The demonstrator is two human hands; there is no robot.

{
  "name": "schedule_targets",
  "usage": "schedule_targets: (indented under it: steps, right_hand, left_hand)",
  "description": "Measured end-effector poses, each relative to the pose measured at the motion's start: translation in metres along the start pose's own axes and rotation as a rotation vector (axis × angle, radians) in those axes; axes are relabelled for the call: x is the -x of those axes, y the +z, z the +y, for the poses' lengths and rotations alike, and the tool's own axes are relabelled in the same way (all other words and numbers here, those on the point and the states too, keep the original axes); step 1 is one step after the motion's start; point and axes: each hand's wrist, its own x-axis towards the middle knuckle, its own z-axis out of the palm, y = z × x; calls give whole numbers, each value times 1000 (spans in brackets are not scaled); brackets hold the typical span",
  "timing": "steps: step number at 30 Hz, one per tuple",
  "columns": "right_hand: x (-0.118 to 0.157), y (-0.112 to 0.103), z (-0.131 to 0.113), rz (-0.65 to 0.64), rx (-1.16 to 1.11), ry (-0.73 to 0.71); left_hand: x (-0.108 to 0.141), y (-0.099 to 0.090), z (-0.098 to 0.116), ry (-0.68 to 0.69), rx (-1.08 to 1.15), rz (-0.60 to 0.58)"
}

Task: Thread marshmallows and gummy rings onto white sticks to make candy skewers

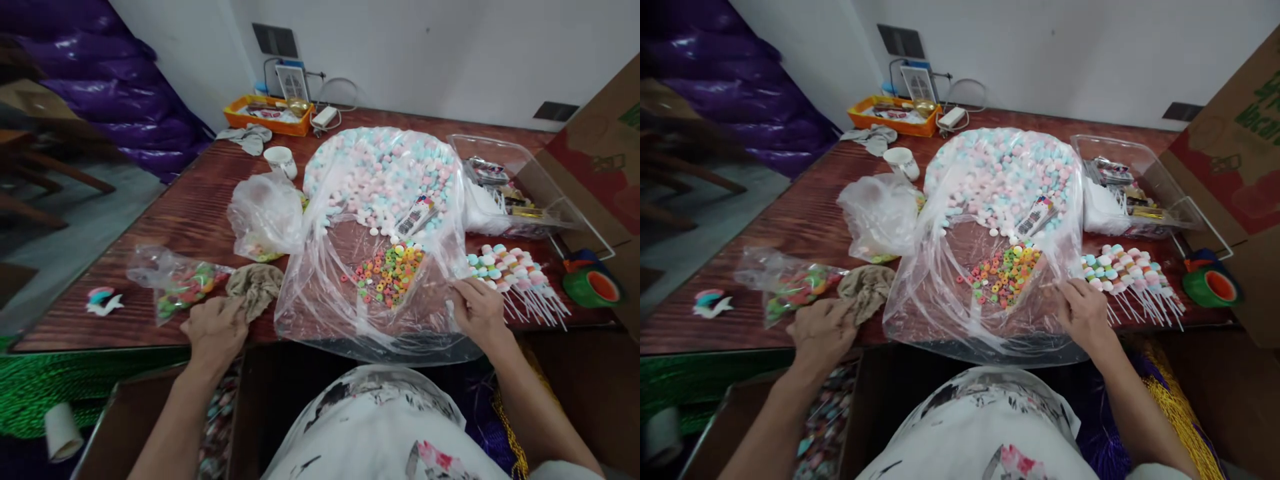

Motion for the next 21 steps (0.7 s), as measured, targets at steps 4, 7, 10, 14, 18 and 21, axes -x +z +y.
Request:
schedule_targets:
  steps: [4, 7, 10, 14, 18, 21]
  right_hand:
    - [-25, -1, -1, -24, -52, 30]
    - [-41, 4, -11, -58, -87, -54]
    - [-52, 13, -25, -132, -94, -167]
    - [-72, 20, -41, -293, 5, -249]
    - [-111, 33, -46, -477, 146, -225]
    - [-150, 60, -47, -576, 225, -181]
  left_hand:
    - [-16, 5, -8, 83, -127, 24]
    - [-22, 4, -8, 123, -78, 34]
    - [-20, -2, -1, 77, -100, 50]
    - [-12, -21, 17, -19, -116, 208]
    - [-17, -46, 49, 107, 117, 250]
    - [-38, -53, 83, 133, 156, 131]
